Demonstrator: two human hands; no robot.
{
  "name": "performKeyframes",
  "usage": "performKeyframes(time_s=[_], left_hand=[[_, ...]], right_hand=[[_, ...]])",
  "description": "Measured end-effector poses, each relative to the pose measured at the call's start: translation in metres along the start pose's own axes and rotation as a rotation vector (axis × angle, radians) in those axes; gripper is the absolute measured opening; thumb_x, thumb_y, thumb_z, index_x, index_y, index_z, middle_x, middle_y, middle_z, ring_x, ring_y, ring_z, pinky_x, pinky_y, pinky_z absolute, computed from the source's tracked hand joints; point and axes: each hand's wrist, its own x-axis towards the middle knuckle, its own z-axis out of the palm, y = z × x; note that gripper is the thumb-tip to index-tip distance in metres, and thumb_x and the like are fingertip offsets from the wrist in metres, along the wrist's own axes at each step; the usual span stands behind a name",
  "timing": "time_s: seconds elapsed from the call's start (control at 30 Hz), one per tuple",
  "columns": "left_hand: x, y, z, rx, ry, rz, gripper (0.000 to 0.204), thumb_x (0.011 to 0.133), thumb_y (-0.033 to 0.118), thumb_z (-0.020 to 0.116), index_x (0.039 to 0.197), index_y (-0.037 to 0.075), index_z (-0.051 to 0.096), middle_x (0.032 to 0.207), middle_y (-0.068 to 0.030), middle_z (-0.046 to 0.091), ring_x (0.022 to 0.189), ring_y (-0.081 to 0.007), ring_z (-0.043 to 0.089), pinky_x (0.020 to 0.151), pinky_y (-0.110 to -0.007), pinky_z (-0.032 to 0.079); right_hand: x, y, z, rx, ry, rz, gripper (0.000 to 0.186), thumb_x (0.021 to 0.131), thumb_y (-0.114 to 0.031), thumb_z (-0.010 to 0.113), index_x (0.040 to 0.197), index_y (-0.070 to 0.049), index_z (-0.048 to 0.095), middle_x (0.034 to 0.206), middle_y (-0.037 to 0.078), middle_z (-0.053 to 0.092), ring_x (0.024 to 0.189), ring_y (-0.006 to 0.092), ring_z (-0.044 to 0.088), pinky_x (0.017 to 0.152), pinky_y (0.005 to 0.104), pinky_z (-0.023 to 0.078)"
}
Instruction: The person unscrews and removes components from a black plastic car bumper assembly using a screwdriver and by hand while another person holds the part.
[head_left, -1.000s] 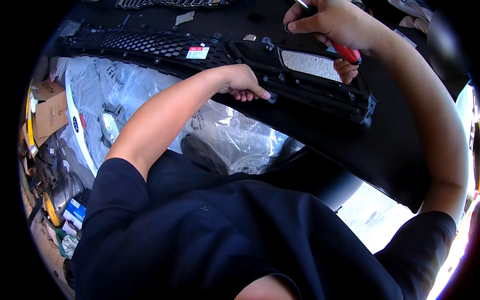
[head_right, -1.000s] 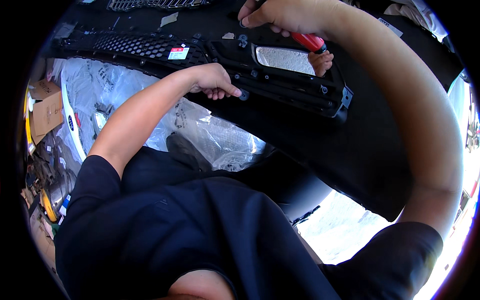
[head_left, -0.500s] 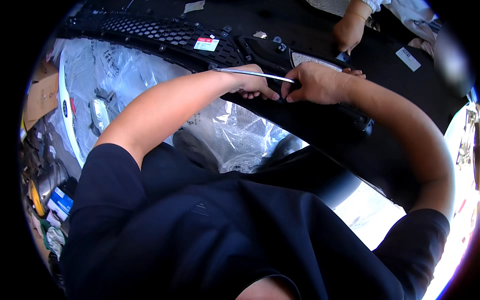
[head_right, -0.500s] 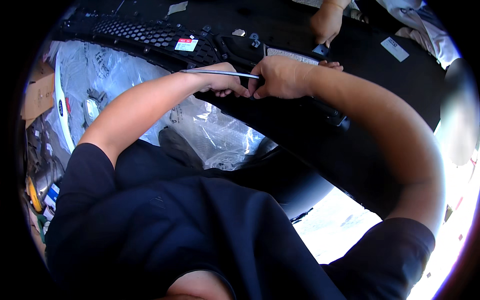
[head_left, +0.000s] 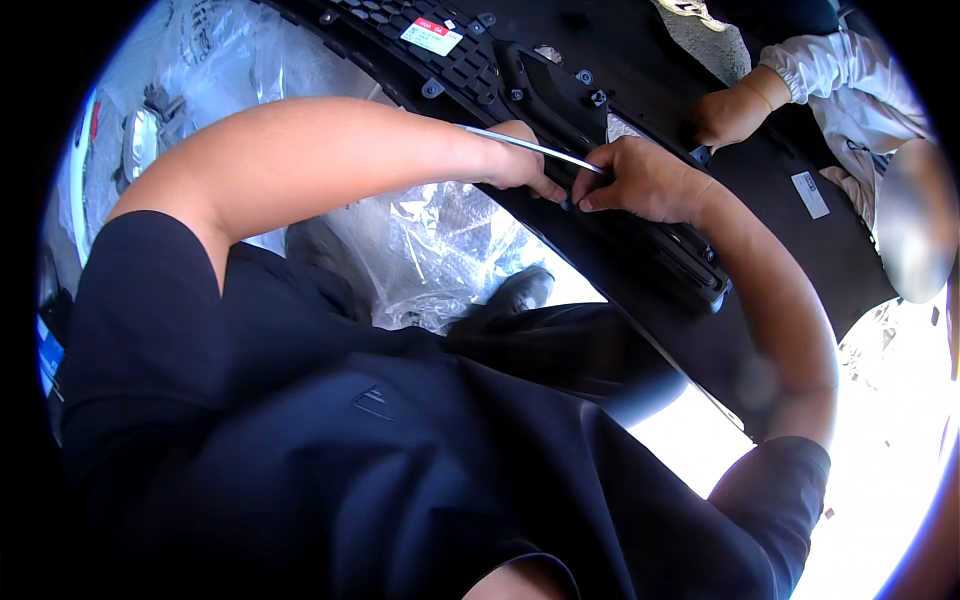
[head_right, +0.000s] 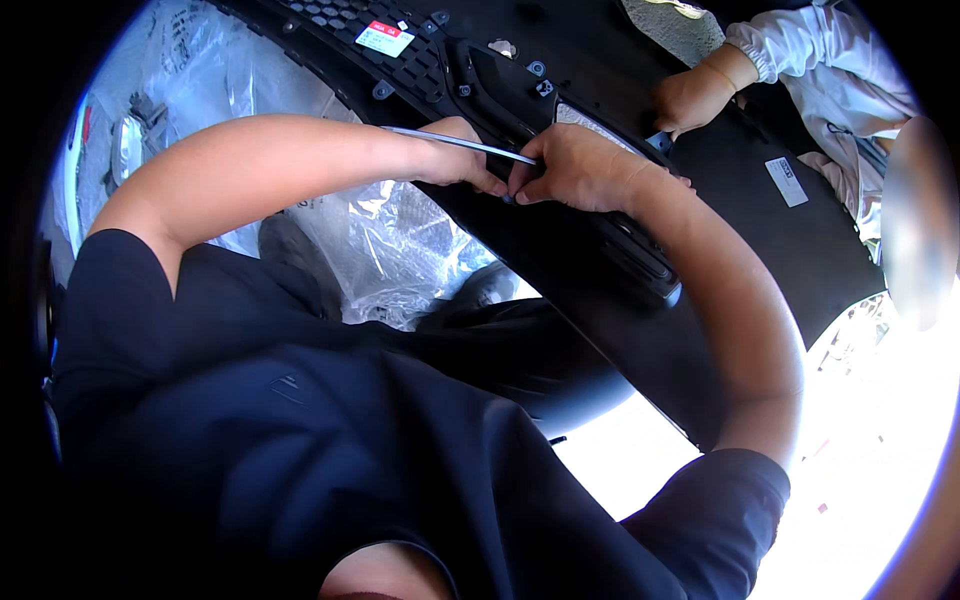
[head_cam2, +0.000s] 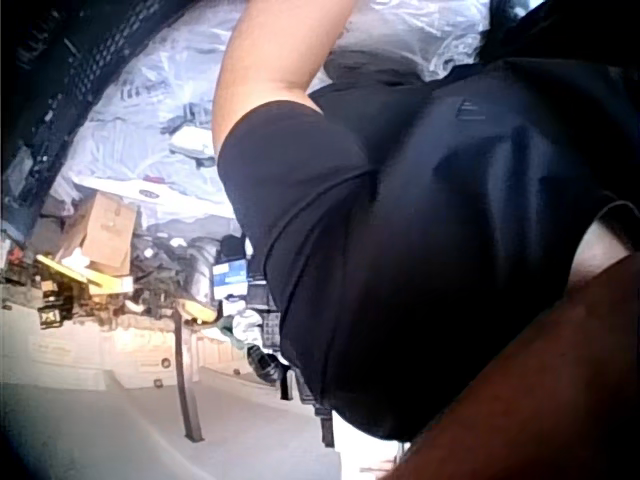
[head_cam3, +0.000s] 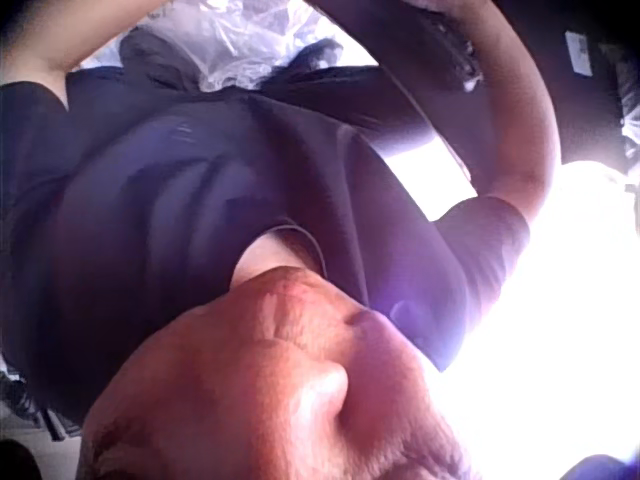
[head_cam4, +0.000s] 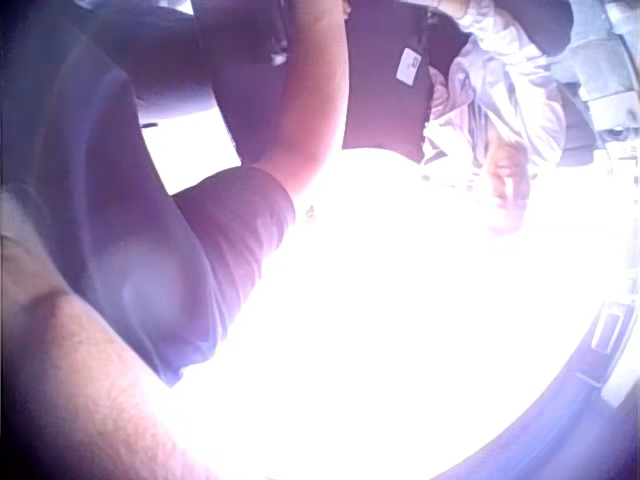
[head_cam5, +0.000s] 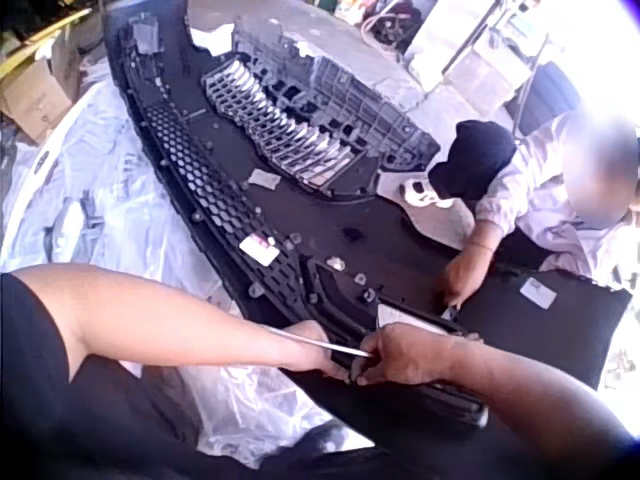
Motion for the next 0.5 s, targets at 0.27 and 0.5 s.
performKeyframes(time_s=[0.27,0.5], left_hand=[[-0.001,-0.009,0.005,0.015,0.079,0.121,0.045,0.078,0.046,0.089,0.076,0.002,0.076,0.076,-0.0123,0.072,0.071,-0.0232,0.067,0.072,-0.037,0.051],[-0.004,-0.006,0.003,0.073,0.075,0.111,0.044,0.078,0.045,0.089,0.075,0.003,0.076,0.076,-0.0118,0.072,0.072,-0.0228,0.067,0.072,-0.037,0.051]], right_hand=[[0.006,0.003,0.004,-0.218,0.091,-0.117,0.011,0.083,-0.018,0.081,0.093,-0.012,0.081,0.099,0.01,0.071,0.104,0.0274,0.068,0.094,0.037,0.051],[0.011,-0.003,-0.003,-0.082,0.025,-0.022,0.011,0.082,-0.012,0.081,0.093,-0.008,0.079,0.082,0.008,0.072,0.082,0.023,0.069,0.083,0.0352,0.052]])
